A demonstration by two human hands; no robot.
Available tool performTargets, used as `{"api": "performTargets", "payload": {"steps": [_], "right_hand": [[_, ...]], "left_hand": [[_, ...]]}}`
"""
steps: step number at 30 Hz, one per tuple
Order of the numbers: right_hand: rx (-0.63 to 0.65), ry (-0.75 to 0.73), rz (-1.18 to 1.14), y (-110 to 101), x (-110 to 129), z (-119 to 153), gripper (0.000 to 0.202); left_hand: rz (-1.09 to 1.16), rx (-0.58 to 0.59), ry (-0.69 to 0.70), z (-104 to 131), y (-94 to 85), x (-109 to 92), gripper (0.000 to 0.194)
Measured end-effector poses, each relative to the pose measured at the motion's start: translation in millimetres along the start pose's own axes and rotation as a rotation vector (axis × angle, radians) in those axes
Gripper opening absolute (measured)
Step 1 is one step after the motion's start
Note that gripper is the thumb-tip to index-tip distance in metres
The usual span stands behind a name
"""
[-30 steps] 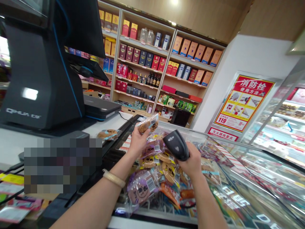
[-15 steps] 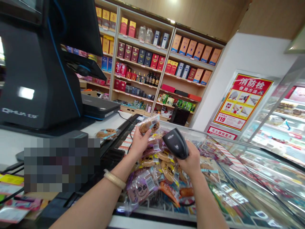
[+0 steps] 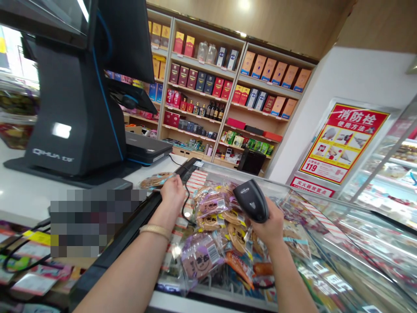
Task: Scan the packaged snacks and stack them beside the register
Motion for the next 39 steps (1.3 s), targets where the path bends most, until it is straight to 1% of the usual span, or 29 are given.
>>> {"api": "performTargets", "payload": {"steps": [2,4,8,10,12,14,15,17,20,22,23,25,27,30,32,33,35,36,38,39], "right_hand": [[0.006,0.005,-0.006,0,0,0,0.01],[0.009,0.004,-0.01,1,0,0,0.008],[-0.008,-0.007,0.011,1,-2,1,0.007],[-0.019,-0.009,0.013,1,-2,1,0.009],[-0.028,-0.006,0.009,1,-3,2,0.012],[-0.031,0.003,0.005,1,-4,2,0.015],[-0.03,0.008,0.004,0,-4,2,0.015],[-0.024,0.018,0.002,0,-4,1,0.014],[-0.011,0.026,0.003,1,-4,1,0.012],[-0.007,0.02,-0.002,0,-3,1,0.011],[-0.008,0.014,-0.003,0,-3,0,0.011],[-0.01,0.005,0.001,0,-2,0,0.011],[-0.004,0.01,0.014,0,-2,0,0.009],[0.002,0.029,0.035,0,-2,1,0.007],[-0.003,0.031,0.042,0,-3,1,0.007],[-0.005,0.029,0.042,0,-3,2,0.007],[-0.003,0.022,0.04,0,-3,2,0.007],[-0.001,0.018,0.037,0,-2,2,0.007],[-0.001,0.009,0.031,1,-2,1,0.007],[-0.003,0.007,0.03,0,-2,1,0.007]], "left_hand": [[-0.1,-0.027,-0.015,7,1.4,1,0.028],[-0.235,0.007,-0.047,18,4.6,7,0.023],[-0.629,0.207,-0.043,39,13.5,23,0.005],[-0.871,0.297,0.018,47,17.1,26,0.004],[-1.223,0.396,0.14,54,21.9,27,0.013],[-1.618,0.506,0.284,60,26.8,27,0.03],[-1.759,0.551,0.331,62,28.1,28,0.039],[-1.86,0.609,0.349,64,28.4,29,0.05],[-1.78,0.683,0.277,63,26.7,32,0.054],[-1.65,0.729,0.187,64,25.3,35,0.049],[-1.569,0.737,0.143,64,24.8,36,0.046],[-1.386,0.707,0.085,67,24.9,36,0.042],[-1.204,0.639,0.02,69,25.0,34,0.038],[-0.924,0.525,-0.17,69,24.6,34,0.031],[-0.672,0.443,-0.297,67,25.9,33,0.024],[-0.513,0.389,-0.319,64,27.0,31,0.019],[-0.213,0.259,-0.283,56,27.9,23,0.009],[-0.097,0.193,-0.239,52,27.2,19,0.009],[0.039,0.113,-0.179,47,26.2,14,0.015],[0.061,0.111,-0.185,46,26.7,14,0.018]]}}
Point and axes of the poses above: each hand's wrist, its own z-axis away from the middle knuckle, its own y-axis out of the palm, x = y × z, the point moved 5 cm from there along -z, towards the middle knuckle, and after that the axes turned 2 degrees about z, right-handed, at the moved point
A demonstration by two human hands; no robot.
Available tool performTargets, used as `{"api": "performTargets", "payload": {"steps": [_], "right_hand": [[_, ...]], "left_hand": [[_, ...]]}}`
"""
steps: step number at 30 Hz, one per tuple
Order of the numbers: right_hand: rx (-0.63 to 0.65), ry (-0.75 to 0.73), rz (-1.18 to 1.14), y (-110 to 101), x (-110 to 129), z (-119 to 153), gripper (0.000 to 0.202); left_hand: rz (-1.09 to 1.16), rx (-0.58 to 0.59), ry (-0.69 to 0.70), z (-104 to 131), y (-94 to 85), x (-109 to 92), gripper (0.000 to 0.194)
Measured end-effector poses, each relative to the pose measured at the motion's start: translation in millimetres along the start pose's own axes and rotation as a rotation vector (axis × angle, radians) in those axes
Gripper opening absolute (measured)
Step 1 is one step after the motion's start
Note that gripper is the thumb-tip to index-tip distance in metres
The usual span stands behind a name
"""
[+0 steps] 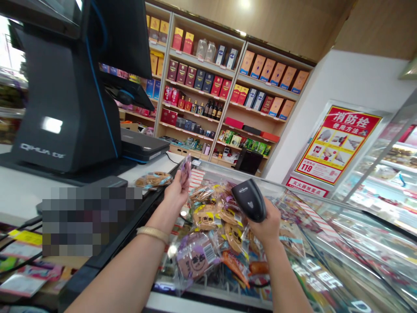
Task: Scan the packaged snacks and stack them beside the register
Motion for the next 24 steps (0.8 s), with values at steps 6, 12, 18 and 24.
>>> {"api": "performTargets", "payload": {"steps": [6,12,18,24], "right_hand": [[-0.013,-0.002,0.014,-1,2,-1,0.006],[0.01,-0.001,-0.027,1,3,-2,0.01],[0.023,0.038,-0.013,1,2,-3,0.005],[0.042,0.057,-0.009,1,1,-3,0.006]], "left_hand": [[-0.097,0.165,-0.129,14,7.4,21,0.015],[-0.367,0.439,0.189,37,20.9,23,0.034],[-0.387,0.452,0.239,40,25.2,27,0.035],[-0.369,0.545,0.258,46,28.4,28,0.038]]}}
Point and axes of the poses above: each hand's wrist, its own z-axis away from the middle knuckle, its own y-axis out of the palm, x = y × z, the point moved 5 cm from there along -z, towards the middle knuckle, and after that the axes turned 2 degrees about z, right-handed, at the moved point
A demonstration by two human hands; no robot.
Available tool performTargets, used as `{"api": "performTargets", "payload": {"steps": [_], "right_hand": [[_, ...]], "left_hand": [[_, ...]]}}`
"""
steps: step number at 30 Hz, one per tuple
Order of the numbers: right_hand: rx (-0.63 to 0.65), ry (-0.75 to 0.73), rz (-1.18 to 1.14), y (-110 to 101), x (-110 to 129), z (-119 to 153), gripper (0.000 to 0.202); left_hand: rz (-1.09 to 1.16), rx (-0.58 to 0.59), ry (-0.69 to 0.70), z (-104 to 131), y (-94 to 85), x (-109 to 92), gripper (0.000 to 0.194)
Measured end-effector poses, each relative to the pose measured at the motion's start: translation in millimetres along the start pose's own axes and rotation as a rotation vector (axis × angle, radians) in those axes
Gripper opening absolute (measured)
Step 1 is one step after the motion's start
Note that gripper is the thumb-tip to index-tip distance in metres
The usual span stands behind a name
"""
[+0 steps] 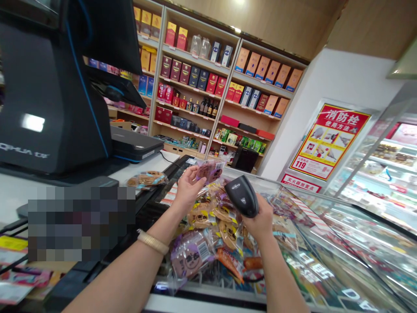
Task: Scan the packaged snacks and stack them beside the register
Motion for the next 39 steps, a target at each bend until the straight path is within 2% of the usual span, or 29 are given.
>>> {"api": "performTargets", "payload": {"steps": [5,8,11,13,15,21,24,26,30,33,35,37,39], "right_hand": [[-0.014,-0.002,0.009,0,-1,1,0.008],[-0.038,-0.017,0.017,0,-2,3,0.011],[-0.055,-0.037,0.04,-1,-4,5,0.014],[-0.05,-0.048,0.038,0,-4,6,0.012],[-0.044,-0.061,0.035,-1,-3,6,0.009],[-0.048,-0.085,0.044,-2,0,5,0.006],[-0.045,-0.084,0.047,-2,0,5,0.006],[-0.046,-0.084,0.048,-2,0,5,0.007],[-0.048,-0.085,0.048,-1,0,4,0.007],[-0.052,-0.082,0.039,-1,0,4,0.007],[-0.052,-0.083,0.032,-1,1,3,0.007],[-0.053,-0.085,0.025,-1,1,3,0.009],[-0.051,-0.081,0.02,0,1,3,0.011]], "left_hand": [[0.006,-0.03,-0.052,0,-1.3,4,0.033],[0.071,-0.095,-0.082,-5,-8.2,8,0.026],[0.201,-0.325,-0.13,-13,-28.4,12,0.021],[0.297,-0.528,-0.167,-16,-45.9,11,0.026],[0.377,-0.66,-0.188,-20,-60.0,7,0.03],[0.379,-0.742,-0.174,-32,-83.0,-7,0.033],[0.312,-0.717,-0.257,-31,-84.9,-1,0.029],[0.244,-0.667,-0.314,-28,-83.0,5,0.034],[-0.329,-0.441,-0.319,-25,-76.1,11,0.029],[-0.608,-0.346,-0.316,-23,-74.9,19,0.057],[-0.9,-0.233,-0.346,-23,-74.5,25,0.073],[-1.241,-0.079,-0.379,-23,-73.4,31,0.082],[-1.447,0.038,-0.402,-23,-72.5,34,0.084]]}}
Point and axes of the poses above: each hand's wrist, its own z-axis away from the middle knuckle, its own y-axis out of the palm, x = y × z, the point moved 5 cm from there along -z, towards the middle knuckle, and after that the axes turned 2 degrees about z, right-handed, at the moved point
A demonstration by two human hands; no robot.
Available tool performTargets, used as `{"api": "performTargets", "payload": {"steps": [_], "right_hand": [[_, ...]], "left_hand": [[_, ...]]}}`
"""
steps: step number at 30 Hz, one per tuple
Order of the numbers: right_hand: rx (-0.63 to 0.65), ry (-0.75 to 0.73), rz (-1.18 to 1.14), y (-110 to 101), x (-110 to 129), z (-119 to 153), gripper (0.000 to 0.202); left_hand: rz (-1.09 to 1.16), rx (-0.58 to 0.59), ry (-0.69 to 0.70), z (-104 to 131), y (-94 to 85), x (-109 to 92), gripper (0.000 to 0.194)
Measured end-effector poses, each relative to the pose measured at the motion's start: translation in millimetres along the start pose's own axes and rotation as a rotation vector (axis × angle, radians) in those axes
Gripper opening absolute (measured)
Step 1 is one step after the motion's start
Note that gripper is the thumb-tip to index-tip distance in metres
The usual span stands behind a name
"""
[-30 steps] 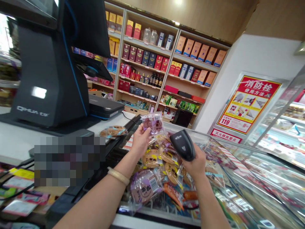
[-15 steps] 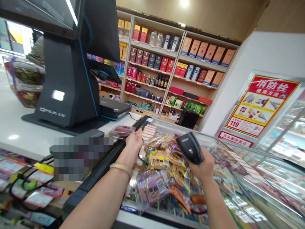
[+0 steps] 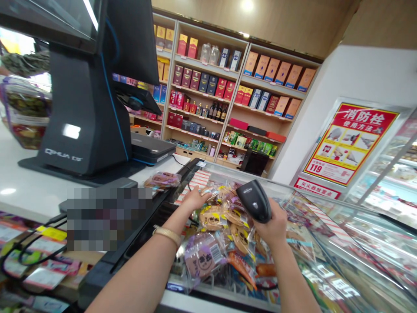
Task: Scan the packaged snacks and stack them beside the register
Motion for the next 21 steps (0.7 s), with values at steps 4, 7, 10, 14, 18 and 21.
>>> {"api": "performTargets", "payload": {"steps": [4,7,10,14,18,21], "right_hand": [[0.007,0.006,-0.008,1,-1,1,0.011],[0.007,0.008,-0.017,1,-2,1,0.011],[0.004,0.008,-0.016,1,-1,1,0.011],[0.005,0.0,-0.014,1,-1,1,0.011],[0.009,0.001,-0.013,1,-2,1,0.01],[0.012,0.006,-0.017,1,-2,1,0.012]], "left_hand": [[-0.149,0.051,0.039,3,-1.3,-3,0.077],[-0.227,0.004,0.025,5,-8.0,-4,0.078],[-0.261,-0.039,-0.01,6,-12.4,-3,0.081],[-0.223,-0.064,-0.005,9,-9.6,-4,0.075],[-0.222,-0.104,0.058,11,-4.1,-7,0.063],[-0.199,-0.1,0.071,11,-1.4,-9,0.062]]}}
Point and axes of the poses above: each hand's wrist, its own z-axis away from the middle knuckle, its own y-axis out of the palm, x = y × z, the point moved 5 cm from there along -z, towards the middle knuckle, and after that the axes turned 2 degrees about z, right-handed, at the moved point
